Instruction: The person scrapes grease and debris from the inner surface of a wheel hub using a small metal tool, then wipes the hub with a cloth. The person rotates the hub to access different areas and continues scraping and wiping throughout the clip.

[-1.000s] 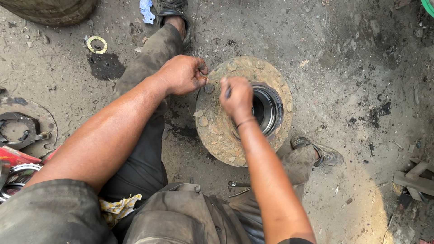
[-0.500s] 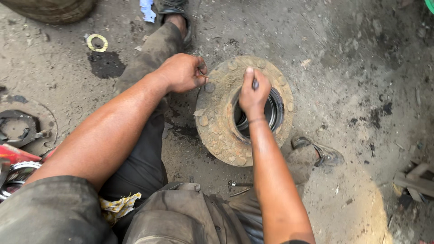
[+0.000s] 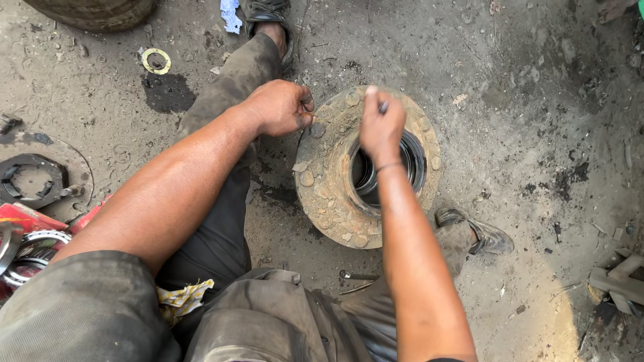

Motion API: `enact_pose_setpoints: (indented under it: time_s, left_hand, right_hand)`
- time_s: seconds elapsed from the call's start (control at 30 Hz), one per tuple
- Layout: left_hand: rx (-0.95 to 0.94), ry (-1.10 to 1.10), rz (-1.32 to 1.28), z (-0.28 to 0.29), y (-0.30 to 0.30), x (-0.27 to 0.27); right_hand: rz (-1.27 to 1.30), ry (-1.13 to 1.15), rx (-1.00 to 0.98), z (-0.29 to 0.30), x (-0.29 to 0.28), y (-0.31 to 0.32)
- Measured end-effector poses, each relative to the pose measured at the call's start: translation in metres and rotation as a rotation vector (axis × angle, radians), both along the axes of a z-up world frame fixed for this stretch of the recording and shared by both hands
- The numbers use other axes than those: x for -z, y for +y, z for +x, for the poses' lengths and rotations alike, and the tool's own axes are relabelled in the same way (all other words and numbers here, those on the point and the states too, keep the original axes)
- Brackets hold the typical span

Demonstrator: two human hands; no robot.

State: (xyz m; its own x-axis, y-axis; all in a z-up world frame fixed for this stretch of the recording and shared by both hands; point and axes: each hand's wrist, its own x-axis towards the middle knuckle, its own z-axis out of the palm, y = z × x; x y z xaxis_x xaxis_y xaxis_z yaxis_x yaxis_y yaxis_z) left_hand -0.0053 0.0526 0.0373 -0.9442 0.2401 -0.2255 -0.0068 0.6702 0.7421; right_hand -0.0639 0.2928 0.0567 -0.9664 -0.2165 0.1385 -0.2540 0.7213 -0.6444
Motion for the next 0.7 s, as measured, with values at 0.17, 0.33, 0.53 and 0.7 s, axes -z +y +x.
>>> enact_pose_setpoints:
  time_s: [0.17, 0.33, 0.53, 0.7]
  left_hand:
    - [-0.030, -0.030, 0.001, -0.001, -0.004, 0.003]
    - [-0.017, 0.023, 0.037, -0.004, -0.004, 0.007]
    - [-0.023, 0.025, 0.033, -0.003, -0.004, 0.007]
    - [0.010, 0.007, -0.003, -0.001, 0.000, 0.015]
  right_hand:
    - [-0.091, -0.052, -0.116, 0.060, 0.006, 0.003]
    - [-0.004, -0.165, -0.027, 0.060, 0.000, -0.003]
    - [0.004, -0.086, -0.285, 0.112, -0.004, -0.012]
    - [0.065, -0.006, -0.448, 0.121, 0.008, 0.004]
